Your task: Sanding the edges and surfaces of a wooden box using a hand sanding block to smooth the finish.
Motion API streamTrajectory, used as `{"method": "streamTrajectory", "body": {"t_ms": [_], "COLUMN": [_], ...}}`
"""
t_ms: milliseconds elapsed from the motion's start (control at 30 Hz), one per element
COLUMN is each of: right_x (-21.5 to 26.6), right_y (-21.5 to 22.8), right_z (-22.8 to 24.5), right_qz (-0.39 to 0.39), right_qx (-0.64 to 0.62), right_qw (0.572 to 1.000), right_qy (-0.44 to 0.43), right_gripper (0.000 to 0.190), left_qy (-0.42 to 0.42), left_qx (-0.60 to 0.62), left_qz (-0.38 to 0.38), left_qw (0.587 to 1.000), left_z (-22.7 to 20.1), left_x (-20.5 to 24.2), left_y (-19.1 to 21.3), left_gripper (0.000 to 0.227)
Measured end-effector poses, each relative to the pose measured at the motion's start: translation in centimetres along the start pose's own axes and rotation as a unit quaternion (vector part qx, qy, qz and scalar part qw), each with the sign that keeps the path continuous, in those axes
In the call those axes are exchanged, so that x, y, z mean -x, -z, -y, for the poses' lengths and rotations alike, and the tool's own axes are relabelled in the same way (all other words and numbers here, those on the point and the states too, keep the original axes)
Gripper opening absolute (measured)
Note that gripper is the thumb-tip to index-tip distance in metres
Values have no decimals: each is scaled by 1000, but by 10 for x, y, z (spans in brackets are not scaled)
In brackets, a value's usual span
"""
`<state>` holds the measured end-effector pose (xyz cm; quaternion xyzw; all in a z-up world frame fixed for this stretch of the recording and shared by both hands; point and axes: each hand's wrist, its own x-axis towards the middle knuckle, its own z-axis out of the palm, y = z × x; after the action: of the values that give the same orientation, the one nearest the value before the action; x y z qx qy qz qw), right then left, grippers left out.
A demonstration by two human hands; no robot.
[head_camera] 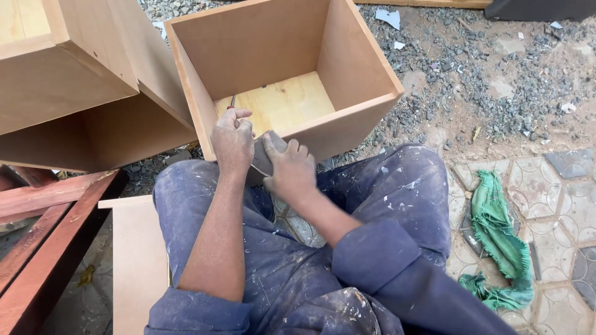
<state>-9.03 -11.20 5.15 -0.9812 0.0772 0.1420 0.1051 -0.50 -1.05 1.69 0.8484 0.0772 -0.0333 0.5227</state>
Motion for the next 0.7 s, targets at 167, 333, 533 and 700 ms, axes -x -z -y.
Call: {"method": "streamTrajectory", "body": {"t_ms": [167,333,533,700], "right_x": [-28,-46,-7,-19], "right_y": [7,-10,-36,7], "right_z": [-123,-145,0,-84], "right_qz": [-143,-169,-112,-116], "right_qx": [-29,38,-4,-15], "right_qw": [986,956,994,993], "right_qy": [-79,-238,3,-29], "right_gripper": [74,83,90,69], "left_qy": [-43,-74,-75,-111], "left_qx": [6,41,102,51], "left_qz": [-64,-110,-76,-105], "left_qw": [997,990,989,987], "left_z": [-6,-11,-21,-14], "left_x": [6,2,12,13], "left_y": [15,10,1,17], "left_gripper": [30,21,15,27]}}
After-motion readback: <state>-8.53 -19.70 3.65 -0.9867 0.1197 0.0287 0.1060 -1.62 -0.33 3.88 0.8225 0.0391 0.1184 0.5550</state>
